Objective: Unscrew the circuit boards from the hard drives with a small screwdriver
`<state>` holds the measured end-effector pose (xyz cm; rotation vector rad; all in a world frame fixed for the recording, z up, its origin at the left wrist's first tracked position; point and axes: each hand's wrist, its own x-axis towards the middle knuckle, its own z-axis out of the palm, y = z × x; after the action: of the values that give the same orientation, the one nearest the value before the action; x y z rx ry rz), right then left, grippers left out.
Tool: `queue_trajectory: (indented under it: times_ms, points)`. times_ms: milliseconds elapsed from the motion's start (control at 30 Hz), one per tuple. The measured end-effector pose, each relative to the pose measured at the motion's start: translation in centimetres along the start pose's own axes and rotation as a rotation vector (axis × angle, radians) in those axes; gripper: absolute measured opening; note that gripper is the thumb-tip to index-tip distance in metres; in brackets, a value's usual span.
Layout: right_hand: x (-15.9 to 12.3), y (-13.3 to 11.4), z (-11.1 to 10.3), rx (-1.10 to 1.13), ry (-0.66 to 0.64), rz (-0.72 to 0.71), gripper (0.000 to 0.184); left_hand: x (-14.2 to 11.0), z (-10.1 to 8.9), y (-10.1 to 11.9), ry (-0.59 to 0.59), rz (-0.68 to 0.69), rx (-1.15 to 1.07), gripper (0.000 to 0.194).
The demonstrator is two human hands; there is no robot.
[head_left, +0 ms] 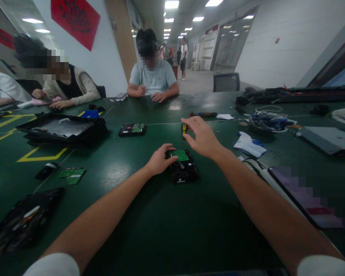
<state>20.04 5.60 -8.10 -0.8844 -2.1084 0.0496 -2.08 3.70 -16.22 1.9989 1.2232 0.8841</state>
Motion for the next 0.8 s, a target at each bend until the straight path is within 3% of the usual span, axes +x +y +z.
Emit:
queue_trajectory:
  times_ms: [233,567,800]
  points:
    - [0.11,-0.18,0.06,-0.008,0.067,-0.007,0.051,0.01,-0.01,-0.16,-0.006,-0.001,-0.021,0.057]
    - [0.17,-0.97,-0.29,-0.032,0.026,0.025,0.043,0.06,0.04,-0.31,-0.005,-0.006,-0.020,0.057]
    - [0.18,-0.74,-0.36,-0.092,-0.055,-0.018,0.061,0.06,0.08,-0.29,0.002,0.006,-0.018,0.057]
